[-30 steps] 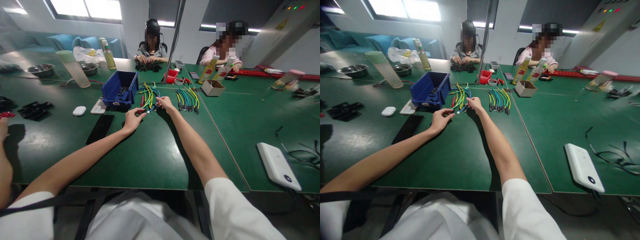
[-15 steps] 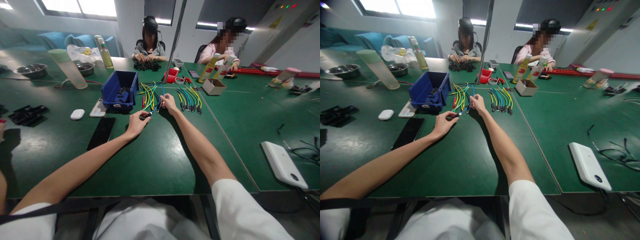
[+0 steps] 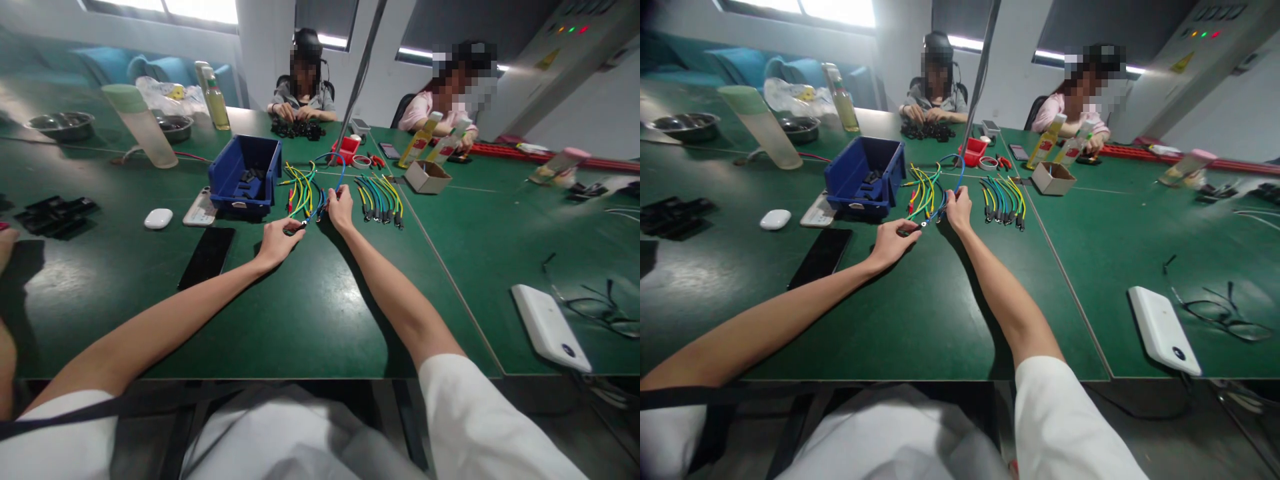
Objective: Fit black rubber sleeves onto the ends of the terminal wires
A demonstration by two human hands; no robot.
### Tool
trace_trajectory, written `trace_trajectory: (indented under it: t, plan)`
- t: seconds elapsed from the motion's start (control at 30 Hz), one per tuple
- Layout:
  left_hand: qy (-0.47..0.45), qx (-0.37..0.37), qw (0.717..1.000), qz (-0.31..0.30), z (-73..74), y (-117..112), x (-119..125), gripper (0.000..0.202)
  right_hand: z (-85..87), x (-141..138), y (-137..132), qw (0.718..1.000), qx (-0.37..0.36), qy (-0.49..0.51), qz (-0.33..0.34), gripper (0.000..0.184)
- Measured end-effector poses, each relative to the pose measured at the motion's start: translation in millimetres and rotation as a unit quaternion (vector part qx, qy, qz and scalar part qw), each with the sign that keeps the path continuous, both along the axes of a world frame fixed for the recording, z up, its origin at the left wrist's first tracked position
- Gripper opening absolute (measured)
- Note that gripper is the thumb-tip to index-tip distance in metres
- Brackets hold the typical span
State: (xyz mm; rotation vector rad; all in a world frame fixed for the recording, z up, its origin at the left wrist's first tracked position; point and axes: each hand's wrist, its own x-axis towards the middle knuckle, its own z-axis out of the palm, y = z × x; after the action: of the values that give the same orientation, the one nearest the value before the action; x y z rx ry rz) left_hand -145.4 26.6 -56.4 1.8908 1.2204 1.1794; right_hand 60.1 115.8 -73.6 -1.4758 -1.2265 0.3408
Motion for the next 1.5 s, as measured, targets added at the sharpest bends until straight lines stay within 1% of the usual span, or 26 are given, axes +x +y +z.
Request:
trace_trajectory:
  t: [0.17,0.27,0.47,0.6,0.77,0.93,1.1,1.2,1.37,1.5]
  plan:
    - [-0.006,0.000,1.000,-0.006,-0.8,0.3,-0.9,0.016,-4.5,-4.5,-8.0,1.000,-0.011,0.020,0.008,0.016]
    - [-0.005,0.006,1.000,-0.010,-1.2,0.1,-1.5,0.014,-4.6,-9.5,-18.3,1.000,-0.013,0.012,0.021,0.017]
    - [0.014,0.009,0.999,-0.038,0.1,-2.2,-2.5,0.013,-3.9,-14.6,-41.6,0.999,-0.005,0.016,0.033,0.019]
    - [0.025,0.013,0.999,-0.045,0.0,-2.7,-3.1,0.013,0.1,-16.3,-61.2,0.998,0.003,0.035,0.058,0.022]
    - [0.037,0.017,0.998,-0.051,-1.3,-2.3,-3.0,0.014,9.8,-20.0,-86.1,0.995,-0.001,0.055,0.077,0.025]
    - [0.051,0.019,0.997,-0.060,-2.3,-2.9,-2.3,0.015,14.9,-22.5,-107.2,0.990,-0.006,0.107,0.093,0.028]
    - [0.084,0.017,0.993,-0.075,-1.5,-4.9,-1.8,0.017,14.4,-23.0,-127.2,0.979,-0.001,0.169,0.109,0.028]
    - [0.106,0.022,0.991,-0.076,-1.0,-7.4,-1.6,0.019,12.8,-23.2,-136.6,0.973,0.000,0.207,0.105,0.028]
    - [0.134,0.019,0.987,-0.085,-0.6,-11.2,-1.0,0.020,9.5,-23.6,-145.0,0.965,0.004,0.246,0.092,0.028]
    - [0.115,0.007,0.989,-0.091,1.0,-9.8,-0.7,0.018,7.7,-22.1,-146.0,0.957,0.014,0.273,0.100,0.030]
